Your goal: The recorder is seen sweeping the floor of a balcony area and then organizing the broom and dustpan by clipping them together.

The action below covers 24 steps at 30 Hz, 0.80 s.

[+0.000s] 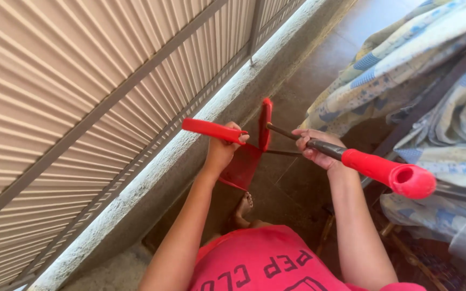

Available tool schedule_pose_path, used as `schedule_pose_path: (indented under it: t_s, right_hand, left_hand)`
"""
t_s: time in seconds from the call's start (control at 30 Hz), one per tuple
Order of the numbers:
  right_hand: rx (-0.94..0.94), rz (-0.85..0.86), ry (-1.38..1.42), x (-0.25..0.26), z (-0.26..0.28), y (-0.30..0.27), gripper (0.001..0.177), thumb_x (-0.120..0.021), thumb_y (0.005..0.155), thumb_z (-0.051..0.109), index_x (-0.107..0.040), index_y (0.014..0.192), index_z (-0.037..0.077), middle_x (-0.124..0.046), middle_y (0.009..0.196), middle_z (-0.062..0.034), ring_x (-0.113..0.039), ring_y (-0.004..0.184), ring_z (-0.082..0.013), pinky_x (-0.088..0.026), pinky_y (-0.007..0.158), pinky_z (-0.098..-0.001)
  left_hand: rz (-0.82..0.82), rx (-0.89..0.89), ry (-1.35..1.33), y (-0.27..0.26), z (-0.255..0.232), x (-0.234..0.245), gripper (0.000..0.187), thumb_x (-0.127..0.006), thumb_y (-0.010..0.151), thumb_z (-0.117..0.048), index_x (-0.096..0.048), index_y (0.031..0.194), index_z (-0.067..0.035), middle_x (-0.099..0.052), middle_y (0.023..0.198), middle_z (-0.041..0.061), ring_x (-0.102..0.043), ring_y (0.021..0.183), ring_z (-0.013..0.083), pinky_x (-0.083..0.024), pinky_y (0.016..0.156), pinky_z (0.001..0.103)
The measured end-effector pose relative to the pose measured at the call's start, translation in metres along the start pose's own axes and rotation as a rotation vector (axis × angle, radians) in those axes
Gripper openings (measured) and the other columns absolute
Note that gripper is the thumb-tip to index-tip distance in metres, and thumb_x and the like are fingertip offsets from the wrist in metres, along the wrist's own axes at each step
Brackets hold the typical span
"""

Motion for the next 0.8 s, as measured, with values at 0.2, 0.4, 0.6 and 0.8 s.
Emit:
schedule_pose_path:
  t_s: [0.2,0.4,0.6,0.8]
  right_hand:
    - [0.000,0.006,0.004,0.006,0.010,0.014,0.025,-0.058,0.095,0.004,-0.057,0.117,-0.008,-0.057,0.078,-0.0029,-0.060,0.067,-0.0097,-0.043,0.047,-0.0212]
    - [0.000,-0.028,0.065,0.004,0.000,0.010,0.023,-0.058,0.097,0.006,-0.059,0.116,-0.006,-0.058,0.076,-0.0013,-0.058,0.065,-0.0079,-0.042,0.047,-0.0208]
    - [0.079,-0.053,0.134,-0.013,-0.001,-0.014,0.023,-0.059,0.097,0.007,-0.058,0.116,-0.005,-0.059,0.076,-0.0017,-0.058,0.065,-0.0085,-0.042,0.048,-0.0211]
    - [0.163,-0.066,0.210,-0.021,0.004,-0.023,0.023,-0.059,0.092,0.004,-0.055,0.113,-0.006,-0.061,0.077,-0.0050,-0.062,0.067,-0.0119,-0.046,0.047,-0.0222]
  left_hand:
    - [0.063,0.097,0.029,0.032,0.009,0.008,0.024,-0.080,0.089,-0.016,-0.061,0.081,-0.006,-0.059,0.072,-0.004,-0.055,0.072,0.0057,-0.047,0.066,0.025]
    - [0.171,0.152,0.159,0.051,0.005,0.011,0.036,-0.082,0.089,-0.026,-0.051,0.082,-0.008,-0.049,0.072,-0.004,-0.048,0.069,0.0067,-0.042,0.060,0.027]
    - [0.402,0.140,-0.074,0.078,0.001,-0.023,0.030,-0.084,0.088,-0.021,-0.056,0.086,-0.008,-0.056,0.080,-0.003,-0.056,0.074,0.0085,-0.049,0.065,0.026]
    - [0.514,0.184,-0.022,0.104,-0.056,-0.060,0.024,-0.081,0.081,-0.022,-0.062,0.093,-0.013,-0.067,0.088,-0.006,-0.069,0.084,0.0084,-0.061,0.063,0.029]
Point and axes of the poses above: each hand's wrist, its own y-axis towards the middle knuckle, its own x-axis out of the back of the hand, z = x × y, the point moved 10 cm from there along y, towards the middle knuckle
